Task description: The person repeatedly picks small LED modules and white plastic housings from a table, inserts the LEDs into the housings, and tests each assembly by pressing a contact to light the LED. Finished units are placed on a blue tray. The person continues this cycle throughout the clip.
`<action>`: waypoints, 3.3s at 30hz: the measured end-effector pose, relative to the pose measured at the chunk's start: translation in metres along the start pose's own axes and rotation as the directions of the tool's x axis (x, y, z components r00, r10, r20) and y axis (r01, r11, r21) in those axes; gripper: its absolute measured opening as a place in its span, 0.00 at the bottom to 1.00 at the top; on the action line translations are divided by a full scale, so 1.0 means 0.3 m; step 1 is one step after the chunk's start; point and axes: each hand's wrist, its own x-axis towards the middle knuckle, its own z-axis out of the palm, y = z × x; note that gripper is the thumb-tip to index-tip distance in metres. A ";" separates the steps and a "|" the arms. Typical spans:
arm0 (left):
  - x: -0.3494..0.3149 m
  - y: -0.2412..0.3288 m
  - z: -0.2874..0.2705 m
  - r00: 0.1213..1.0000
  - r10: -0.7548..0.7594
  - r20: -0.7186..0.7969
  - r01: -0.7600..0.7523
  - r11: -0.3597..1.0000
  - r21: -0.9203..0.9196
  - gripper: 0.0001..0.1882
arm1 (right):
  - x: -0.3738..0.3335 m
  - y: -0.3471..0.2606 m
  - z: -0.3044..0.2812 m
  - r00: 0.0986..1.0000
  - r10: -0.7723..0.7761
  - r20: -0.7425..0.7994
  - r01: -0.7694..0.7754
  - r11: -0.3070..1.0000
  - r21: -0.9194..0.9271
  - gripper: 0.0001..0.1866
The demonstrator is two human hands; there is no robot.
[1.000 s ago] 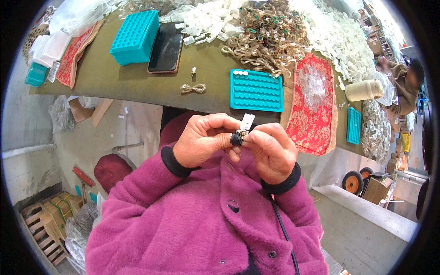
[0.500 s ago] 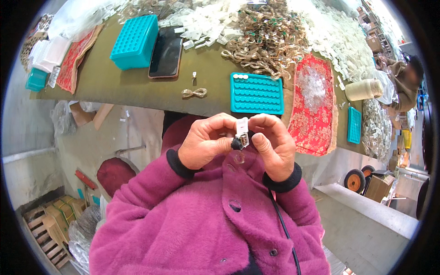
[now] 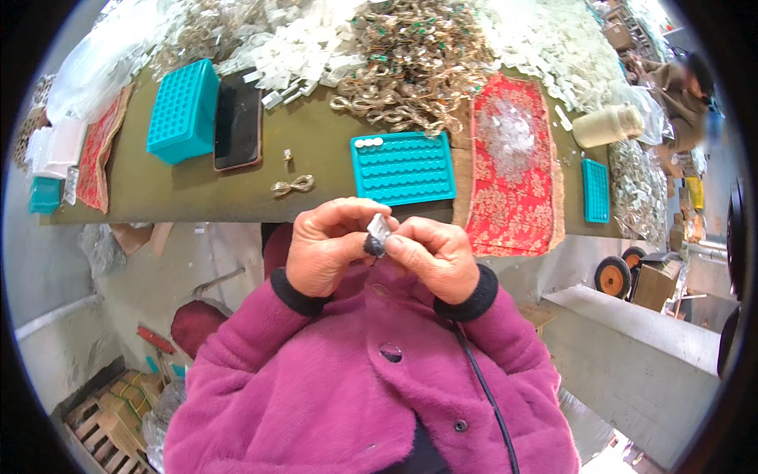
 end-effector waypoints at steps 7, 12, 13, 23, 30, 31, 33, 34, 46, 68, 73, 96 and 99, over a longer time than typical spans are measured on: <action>0.056 0.059 -0.018 0.923 0.280 0.264 -0.383 0.735 0.560 0.15 | 0.034 -0.007 -0.084 0.969 0.218 0.120 -0.244 0.928 0.282 0.13; 0.075 0.087 -0.010 0.890 0.324 0.323 -0.452 0.525 0.721 0.17 | 0.045 -0.011 -0.101 0.983 0.170 0.067 -0.179 0.973 0.146 0.12; 0.076 0.090 -0.002 0.893 0.312 0.325 -0.446 0.509 0.737 0.17 | 0.048 -0.016 -0.100 0.985 0.162 0.062 -0.167 0.981 0.097 0.12; 0.117 0.099 0.059 0.881 0.302 0.364 -0.468 0.451 0.760 0.18 | 0.034 -0.048 -0.105 0.998 0.051 0.044 -0.053 0.997 0.051 0.08; 0.157 0.067 0.079 0.864 0.274 0.423 -0.504 0.477 0.720 0.17 | 0.025 -0.045 -0.158 0.994 0.097 0.056 -0.107 0.972 0.211 0.07; 0.167 0.063 0.079 0.863 0.268 0.428 -0.505 0.476 0.720 0.16 | 0.023 -0.047 -0.165 0.992 0.113 0.061 -0.124 0.961 0.245 0.07; 0.179 0.054 0.079 0.892 0.236 0.385 -0.447 0.575 0.685 0.16 | 0.020 -0.047 -0.171 0.992 0.121 0.020 -0.123 0.975 0.183 0.07; 0.181 0.049 0.081 0.909 0.214 0.358 -0.409 0.621 0.668 0.15 | 0.021 -0.046 -0.175 0.992 0.122 0.019 -0.123 0.977 0.173 0.07; 0.194 0.043 0.051 0.941 0.137 0.310 -0.307 0.734 0.606 0.19 | 0.050 -0.045 -0.172 0.990 0.143 -0.003 -0.141 0.980 0.138 0.10; 0.186 0.089 -0.014 0.987 -0.022 0.158 -0.028 0.951 0.307 0.12 | 0.267 -0.047 -0.493 0.846 -0.517 -0.133 0.017 0.275 -0.961 0.06; 0.164 0.097 -0.031 0.983 0.041 0.180 -0.104 0.928 0.359 0.12 | 0.272 -0.050 -0.508 0.878 -0.459 -0.133 0.009 0.295 -0.956 0.04; 0.133 0.049 -0.002 0.986 -0.141 0.088 0.154 0.973 -0.170 0.13 | 0.077 -0.099 -0.096 0.973 -0.099 -0.207 0.093 0.995 -0.041 0.10; 0.121 0.053 -0.016 0.988 -0.125 0.092 0.142 0.967 -0.209 0.11 | 0.077 -0.096 -0.057 0.975 -0.064 -0.215 0.080 0.994 0.068 0.08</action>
